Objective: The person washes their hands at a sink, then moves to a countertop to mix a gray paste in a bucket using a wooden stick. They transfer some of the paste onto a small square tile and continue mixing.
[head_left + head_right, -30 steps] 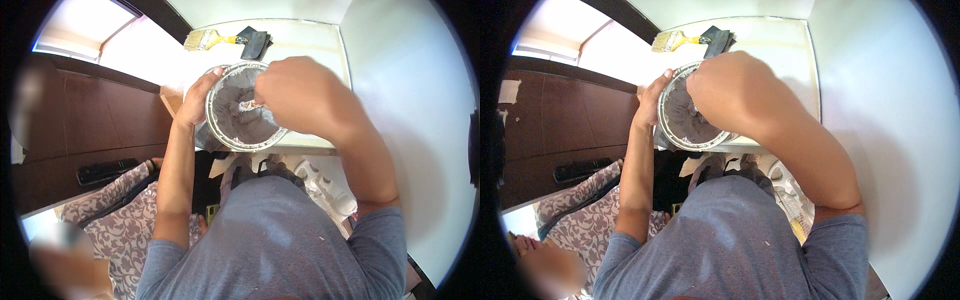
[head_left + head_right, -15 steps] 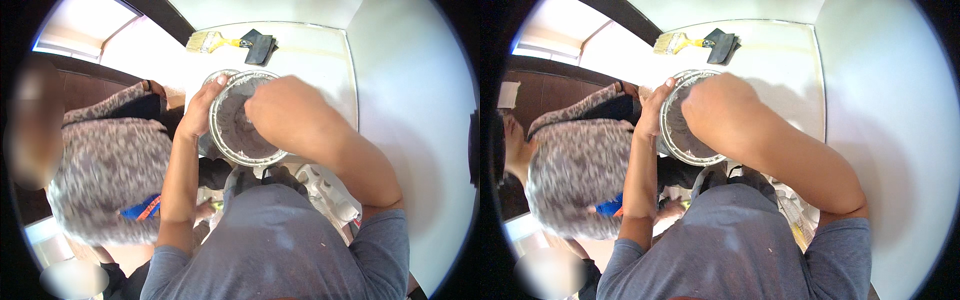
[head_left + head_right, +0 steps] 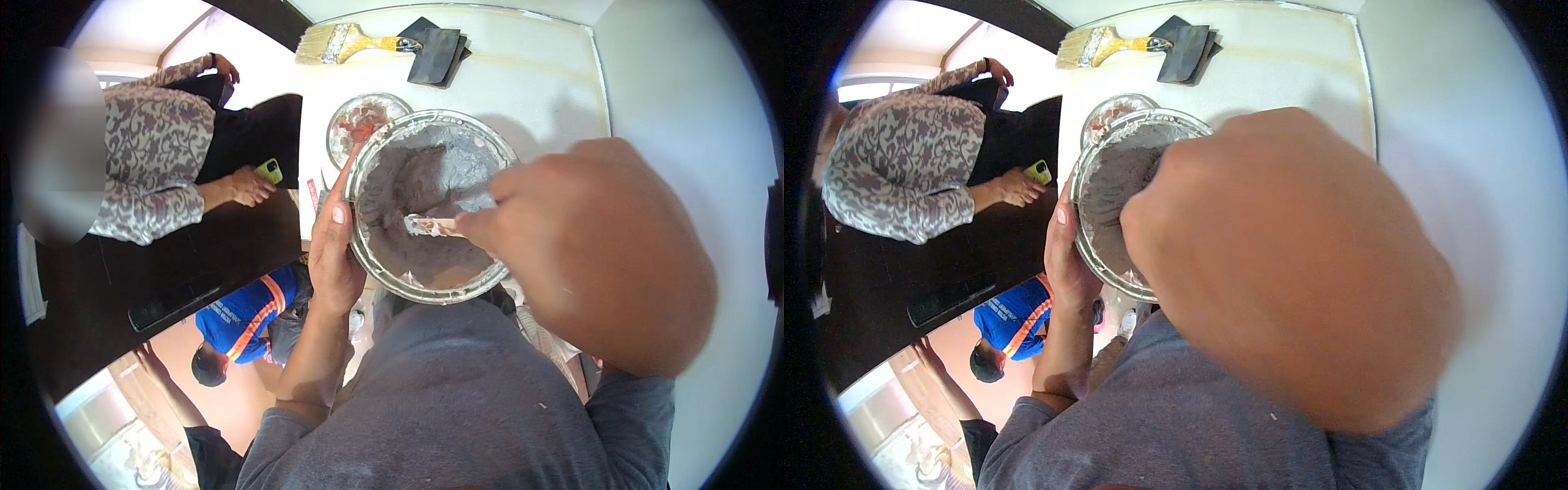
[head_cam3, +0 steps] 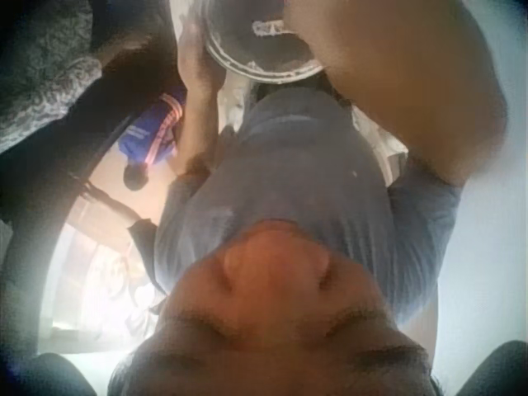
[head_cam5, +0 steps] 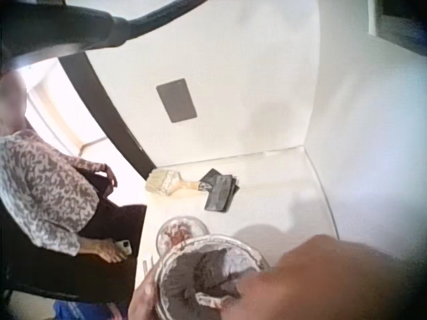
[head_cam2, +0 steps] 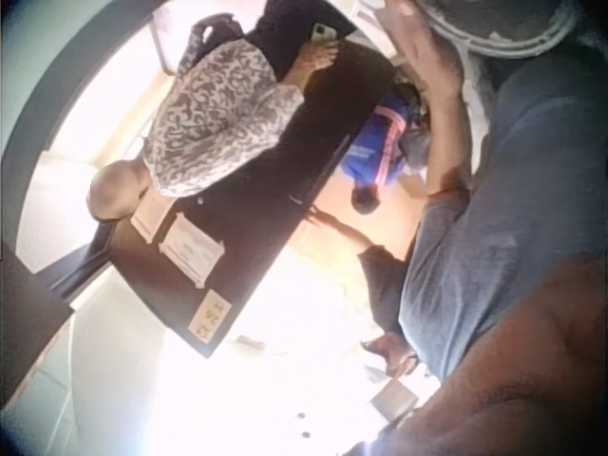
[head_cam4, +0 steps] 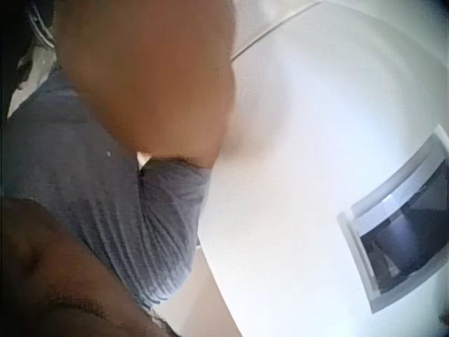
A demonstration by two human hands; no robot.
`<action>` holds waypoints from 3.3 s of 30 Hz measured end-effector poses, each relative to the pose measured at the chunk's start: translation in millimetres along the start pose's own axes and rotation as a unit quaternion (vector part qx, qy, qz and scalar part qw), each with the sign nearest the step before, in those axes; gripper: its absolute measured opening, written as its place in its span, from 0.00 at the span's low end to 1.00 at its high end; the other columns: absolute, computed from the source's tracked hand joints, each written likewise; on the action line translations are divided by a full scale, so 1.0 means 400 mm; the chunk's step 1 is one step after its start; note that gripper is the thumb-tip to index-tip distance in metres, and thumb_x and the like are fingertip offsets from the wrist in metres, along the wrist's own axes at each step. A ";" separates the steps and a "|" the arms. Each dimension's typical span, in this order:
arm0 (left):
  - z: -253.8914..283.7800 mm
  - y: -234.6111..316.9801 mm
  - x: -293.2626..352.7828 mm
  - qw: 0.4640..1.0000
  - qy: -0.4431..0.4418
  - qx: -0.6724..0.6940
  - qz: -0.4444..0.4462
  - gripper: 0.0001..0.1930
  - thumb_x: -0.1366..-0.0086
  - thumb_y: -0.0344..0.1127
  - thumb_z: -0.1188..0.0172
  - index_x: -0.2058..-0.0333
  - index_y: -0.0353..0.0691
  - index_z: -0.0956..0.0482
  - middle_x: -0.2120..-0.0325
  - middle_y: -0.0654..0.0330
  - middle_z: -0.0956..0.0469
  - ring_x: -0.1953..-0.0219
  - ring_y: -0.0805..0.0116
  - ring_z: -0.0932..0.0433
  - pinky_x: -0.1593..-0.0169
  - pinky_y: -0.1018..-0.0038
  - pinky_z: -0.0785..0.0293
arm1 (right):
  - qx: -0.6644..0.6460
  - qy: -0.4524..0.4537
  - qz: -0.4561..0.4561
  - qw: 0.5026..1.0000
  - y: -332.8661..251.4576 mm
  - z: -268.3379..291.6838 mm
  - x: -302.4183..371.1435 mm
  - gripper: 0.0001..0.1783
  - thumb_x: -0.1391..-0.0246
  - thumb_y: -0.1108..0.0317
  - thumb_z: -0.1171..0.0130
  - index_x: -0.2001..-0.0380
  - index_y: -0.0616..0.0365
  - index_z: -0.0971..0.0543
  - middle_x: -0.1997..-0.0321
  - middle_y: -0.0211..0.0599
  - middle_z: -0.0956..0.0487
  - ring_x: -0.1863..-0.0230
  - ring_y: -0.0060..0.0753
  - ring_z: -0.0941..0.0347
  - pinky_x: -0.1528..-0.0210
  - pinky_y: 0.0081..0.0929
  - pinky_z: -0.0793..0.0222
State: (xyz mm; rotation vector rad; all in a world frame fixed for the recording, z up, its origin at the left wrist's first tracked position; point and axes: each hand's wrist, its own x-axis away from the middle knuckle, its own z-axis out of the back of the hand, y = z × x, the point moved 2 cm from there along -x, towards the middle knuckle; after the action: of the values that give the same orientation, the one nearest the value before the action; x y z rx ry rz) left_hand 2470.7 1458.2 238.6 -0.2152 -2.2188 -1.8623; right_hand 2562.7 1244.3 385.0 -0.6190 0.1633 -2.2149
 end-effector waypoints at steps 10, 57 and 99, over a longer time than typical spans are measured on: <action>-0.029 0.053 0.000 0.999 -0.021 0.029 0.019 0.42 0.24 0.59 0.56 0.27 0.25 0.47 0.28 0.42 0.41 0.26 0.52 0.43 0.24 0.59 0.50 | -0.116 0.327 0.116 0.931 0.027 -0.120 -0.049 0.11 0.57 0.68 0.35 0.67 0.56 0.14 0.70 0.36 0.18 0.70 0.37 0.21 0.63 0.38 0.28; -0.028 0.001 0.038 0.998 0.009 0.061 -0.024 0.35 0.22 0.57 0.56 0.30 0.33 0.38 0.36 0.49 0.29 0.35 0.57 0.29 0.32 0.60 0.34 | -0.029 0.365 0.045 0.929 0.008 -0.095 0.071 0.04 0.53 0.73 0.38 0.72 0.56 0.15 0.71 0.44 0.18 0.65 0.45 0.18 0.60 0.39 0.24; 0.005 0.001 0.009 0.998 -0.063 -0.011 -0.013 0.41 0.22 0.56 0.60 0.28 0.21 0.50 0.28 0.39 0.43 0.25 0.52 0.45 0.23 0.60 0.54 | 0.032 0.188 0.033 0.981 0.029 -0.053 -0.036 0.12 0.52 0.70 0.35 0.61 0.57 0.16 0.50 0.40 0.19 0.47 0.41 0.22 0.51 0.34 0.25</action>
State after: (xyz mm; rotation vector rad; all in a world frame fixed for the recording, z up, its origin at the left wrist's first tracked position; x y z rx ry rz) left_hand 2467.4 1460.1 239.7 -0.3174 -2.2924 -1.9384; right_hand 2568.0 1245.6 357.5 -0.1508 0.2998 -2.2433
